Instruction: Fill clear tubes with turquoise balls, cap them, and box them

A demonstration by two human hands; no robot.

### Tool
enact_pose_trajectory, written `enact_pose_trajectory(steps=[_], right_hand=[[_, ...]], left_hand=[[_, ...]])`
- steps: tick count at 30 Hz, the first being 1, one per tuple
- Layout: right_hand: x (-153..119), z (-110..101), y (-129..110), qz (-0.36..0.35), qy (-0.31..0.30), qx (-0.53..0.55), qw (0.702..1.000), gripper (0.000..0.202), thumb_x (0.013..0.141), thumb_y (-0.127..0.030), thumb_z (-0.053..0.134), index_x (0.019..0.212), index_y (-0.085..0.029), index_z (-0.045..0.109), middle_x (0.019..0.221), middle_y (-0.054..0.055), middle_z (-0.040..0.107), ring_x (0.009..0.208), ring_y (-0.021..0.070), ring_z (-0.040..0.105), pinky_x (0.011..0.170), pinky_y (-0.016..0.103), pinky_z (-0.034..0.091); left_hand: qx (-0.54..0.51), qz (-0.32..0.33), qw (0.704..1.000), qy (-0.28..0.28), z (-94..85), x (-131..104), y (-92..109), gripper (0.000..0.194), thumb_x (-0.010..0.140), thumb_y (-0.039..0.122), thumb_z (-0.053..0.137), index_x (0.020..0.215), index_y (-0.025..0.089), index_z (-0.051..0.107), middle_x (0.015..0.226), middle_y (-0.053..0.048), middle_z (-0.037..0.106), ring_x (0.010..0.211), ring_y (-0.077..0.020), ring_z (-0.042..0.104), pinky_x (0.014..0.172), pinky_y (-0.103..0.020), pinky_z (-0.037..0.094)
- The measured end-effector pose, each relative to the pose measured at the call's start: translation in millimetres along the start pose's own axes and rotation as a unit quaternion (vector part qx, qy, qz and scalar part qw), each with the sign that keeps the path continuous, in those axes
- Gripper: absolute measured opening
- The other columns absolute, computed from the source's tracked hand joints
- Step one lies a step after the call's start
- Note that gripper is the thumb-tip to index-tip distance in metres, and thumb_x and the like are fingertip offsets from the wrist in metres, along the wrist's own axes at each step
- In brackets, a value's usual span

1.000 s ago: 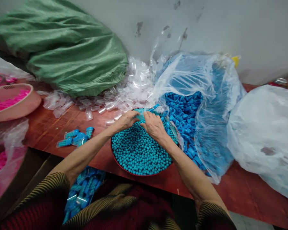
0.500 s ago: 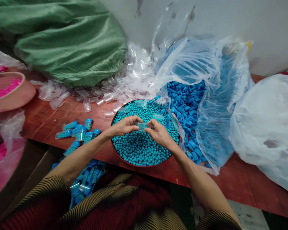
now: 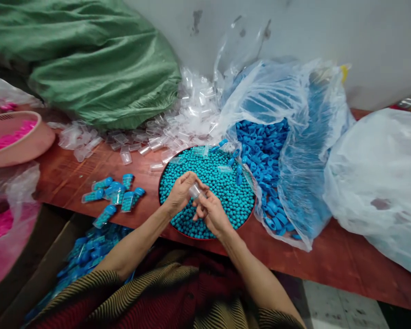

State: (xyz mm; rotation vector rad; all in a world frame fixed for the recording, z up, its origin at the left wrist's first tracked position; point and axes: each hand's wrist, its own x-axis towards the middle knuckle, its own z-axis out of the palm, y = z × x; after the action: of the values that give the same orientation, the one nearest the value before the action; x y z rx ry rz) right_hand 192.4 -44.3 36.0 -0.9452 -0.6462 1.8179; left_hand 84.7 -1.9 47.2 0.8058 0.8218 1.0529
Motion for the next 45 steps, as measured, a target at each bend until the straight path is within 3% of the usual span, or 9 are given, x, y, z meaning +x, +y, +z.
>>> enact_pose_trajectory(steps=[7, 11, 20, 25, 28, 33, 35, 41, 45], right_hand=[[-23, 9, 18, -0.046, 0.054, -0.007, 0.997, 0.034, 0.072, -0.043, 0.068, 0.084, -0.021, 0.046, 0.061, -0.009, 0.056, 0.032, 0.0013, 0.034, 0.032, 0.017, 0.043], [-24, -1, 7, -0.03, 0.069, -0.047, 0.996, 0.037, 0.071, -0.048, 0.067, 0.086, -0.021, 0.047, 0.069, -0.006, 0.059, 0.038, 0.005, 0.047, 0.034, 0.02, 0.043], [8, -3, 12, -0.066, 0.123, -0.094, 0.986, 0.036, 0.07, -0.052, 0.064, 0.078, -0.021, 0.048, 0.047, -0.011, 0.043, 0.038, 0.0068, 0.04, 0.035, 0.018, 0.038], [-1, -9, 20, -0.122, 0.139, -0.242, 0.952, 0.023, 0.084, -0.047, 0.049, 0.078, -0.025, 0.046, 0.045, -0.008, 0.047, 0.038, 0.0124, 0.045, 0.04, 0.025, 0.04], [-2, -17, -2, -0.165, 0.109, -0.47, 0.86, 0.022, 0.088, -0.038, 0.045, 0.074, -0.024, 0.055, 0.054, -0.002, 0.055, 0.049, 0.0153, 0.052, 0.051, 0.027, 0.042], [31, -52, -60, -0.209, 0.173, -0.789, 0.551, 0.039, 0.083, -0.028, 0.054, 0.119, -0.013, 0.055, 0.12, 0.023, 0.055, 0.102, 0.0308, 0.055, 0.079, 0.041, 0.044], [50, -69, -69, -0.174, 0.144, -0.829, 0.512, 0.041, 0.084, -0.028, 0.054, 0.122, -0.014, 0.054, 0.118, 0.023, 0.056, 0.1, 0.0313, 0.056, 0.081, 0.044, 0.043], [67, -89, -63, -0.261, 0.113, -0.762, 0.581, 0.026, 0.085, -0.039, 0.047, 0.103, -0.028, 0.062, 0.099, 0.015, 0.057, 0.107, 0.0365, 0.052, 0.085, 0.058, 0.039], [43, -73, -44, -0.252, 0.022, -0.63, 0.734, 0.036, 0.079, -0.041, 0.054, 0.113, -0.032, 0.056, 0.092, 0.008, 0.06, 0.087, 0.028, 0.06, 0.078, 0.049, 0.048]], left_hand=[[-0.012, 0.007, 0.999, 0.051, -17.9, 18, 42, 0.036, 0.072, 0.045, 0.067, 0.066, 0.015, 0.049, 0.058, 0.0, 0.061, 0.065, -0.0154, 0.065, 0.064, -0.025, 0.05], [0.088, 0.012, 0.996, 0.03, -33.4, 25, 60, 0.041, 0.067, 0.047, 0.072, 0.077, 0.017, 0.046, 0.056, 0.004, 0.058, 0.047, -0.0108, 0.057, 0.047, -0.02, 0.043], [0.044, -0.059, 0.994, 0.084, -6.5, 4, -19, 0.052, 0.073, 0.067, 0.052, 0.084, 0.016, 0.047, 0.065, 0.004, 0.049, 0.056, -0.0066, 0.05, 0.052, -0.019, 0.042], [0.142, -0.052, 0.983, 0.103, 4.2, -4, -23, 0.054, 0.066, 0.038, 0.073, 0.105, 0.016, 0.043, 0.078, 0.003, 0.054, 0.064, -0.0074, 0.052, 0.058, -0.019, 0.043], [0.217, -0.038, 0.971, 0.099, 1.7, -3, -17, 0.049, 0.064, 0.02, 0.071, 0.104, 0.016, 0.041, 0.082, 0.002, 0.054, 0.07, -0.0087, 0.053, 0.067, -0.022, 0.045], [0.359, 0.055, 0.93, 0.061, -3.6, -5, -16, 0.036, 0.07, 0.019, 0.063, 0.101, 0.015, 0.045, 0.097, -0.005, 0.055, 0.095, -0.0174, 0.055, 0.089, -0.034, 0.044], [0.406, 0.095, 0.908, 0.039, -2.6, -7, -23, 0.035, 0.073, 0.021, 0.062, 0.104, 0.015, 0.048, 0.107, -0.009, 0.054, 0.104, -0.0208, 0.053, 0.095, -0.038, 0.042], [0.515, 0.148, 0.844, -0.027, -7.1, 0, -34, 0.039, 0.077, 0.031, 0.065, 0.109, 0.012, 0.053, 0.128, -0.018, 0.045, 0.132, -0.0291, 0.033, 0.107, -0.047, 0.031], [0.473, 0.183, 0.858, -0.074, -10.0, 1, -23, 0.043, 0.078, 0.034, 0.063, 0.114, 0.013, 0.05, 0.142, -0.019, 0.033, 0.141, -0.0291, 0.017, 0.109, -0.047, 0.029]])
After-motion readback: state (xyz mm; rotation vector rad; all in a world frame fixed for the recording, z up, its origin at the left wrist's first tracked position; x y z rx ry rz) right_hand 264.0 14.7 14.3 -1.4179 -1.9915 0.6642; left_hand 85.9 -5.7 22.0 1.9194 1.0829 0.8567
